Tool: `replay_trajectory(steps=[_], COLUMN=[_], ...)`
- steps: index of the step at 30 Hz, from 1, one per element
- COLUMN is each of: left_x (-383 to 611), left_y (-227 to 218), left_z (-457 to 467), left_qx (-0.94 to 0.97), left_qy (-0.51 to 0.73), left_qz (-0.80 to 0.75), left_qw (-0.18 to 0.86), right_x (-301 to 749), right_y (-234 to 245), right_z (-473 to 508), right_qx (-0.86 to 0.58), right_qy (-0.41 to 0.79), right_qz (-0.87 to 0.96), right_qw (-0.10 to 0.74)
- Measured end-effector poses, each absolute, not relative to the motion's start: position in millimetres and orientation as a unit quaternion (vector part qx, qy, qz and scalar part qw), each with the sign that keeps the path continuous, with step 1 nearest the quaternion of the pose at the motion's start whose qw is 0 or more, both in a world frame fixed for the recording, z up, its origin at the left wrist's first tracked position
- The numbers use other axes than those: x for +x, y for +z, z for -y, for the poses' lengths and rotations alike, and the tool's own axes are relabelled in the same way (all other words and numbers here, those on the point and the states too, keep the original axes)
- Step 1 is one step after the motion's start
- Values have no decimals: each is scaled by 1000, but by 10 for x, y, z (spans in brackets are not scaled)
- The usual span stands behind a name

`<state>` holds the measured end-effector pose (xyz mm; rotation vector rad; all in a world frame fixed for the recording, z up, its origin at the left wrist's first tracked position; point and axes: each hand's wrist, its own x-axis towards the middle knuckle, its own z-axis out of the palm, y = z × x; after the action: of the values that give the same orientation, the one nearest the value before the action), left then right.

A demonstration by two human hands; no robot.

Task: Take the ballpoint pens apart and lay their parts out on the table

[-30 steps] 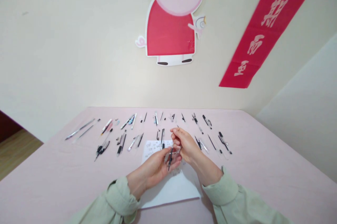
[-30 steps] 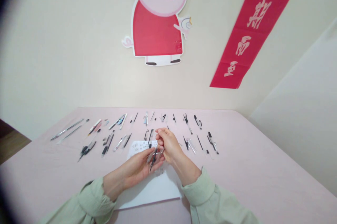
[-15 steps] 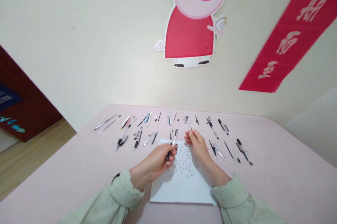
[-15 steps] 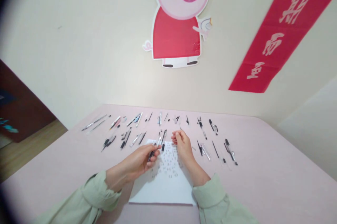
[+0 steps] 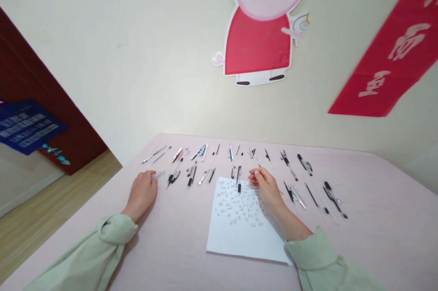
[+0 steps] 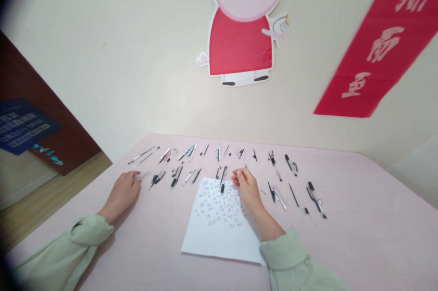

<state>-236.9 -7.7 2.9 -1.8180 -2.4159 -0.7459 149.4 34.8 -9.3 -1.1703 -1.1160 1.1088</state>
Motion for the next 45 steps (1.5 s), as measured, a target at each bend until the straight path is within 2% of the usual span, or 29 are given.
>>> replay_trajectory(steps=[4, 8, 14, 30, 34, 38, 45], left_x=[-2352, -2345, -2386, -2527, -2804, -2991, -2939], left_y=[-54, -64, -57, 27, 162, 271, 316], left_z=[107, 148, 247, 157, -131, -420, -557], left_qx=[-585, -588, -604, -581, -561, -552, -537], left_qy=[-260, -300, -298, -249, -184, -131, -143], left_qz=[767, 751, 739, 775, 807, 823, 831], left_qw=[37, 12, -9, 13, 23, 7, -25], right_x=[1502, 1502, 1502, 1502, 1500, 1496, 1495], right_y=[-95, -95, -94, -63, -75, -95, -115], right_z=[-353, -355, -356, -353, -360, -366, -379], right_qx=[-494, -494, -491, -497, -492, -486, -481], right_qy=[476, 476, 482, 475, 481, 486, 493], right_qz=[469, 474, 475, 495, 492, 488, 486], right_qw=[557, 552, 548, 532, 533, 537, 539])
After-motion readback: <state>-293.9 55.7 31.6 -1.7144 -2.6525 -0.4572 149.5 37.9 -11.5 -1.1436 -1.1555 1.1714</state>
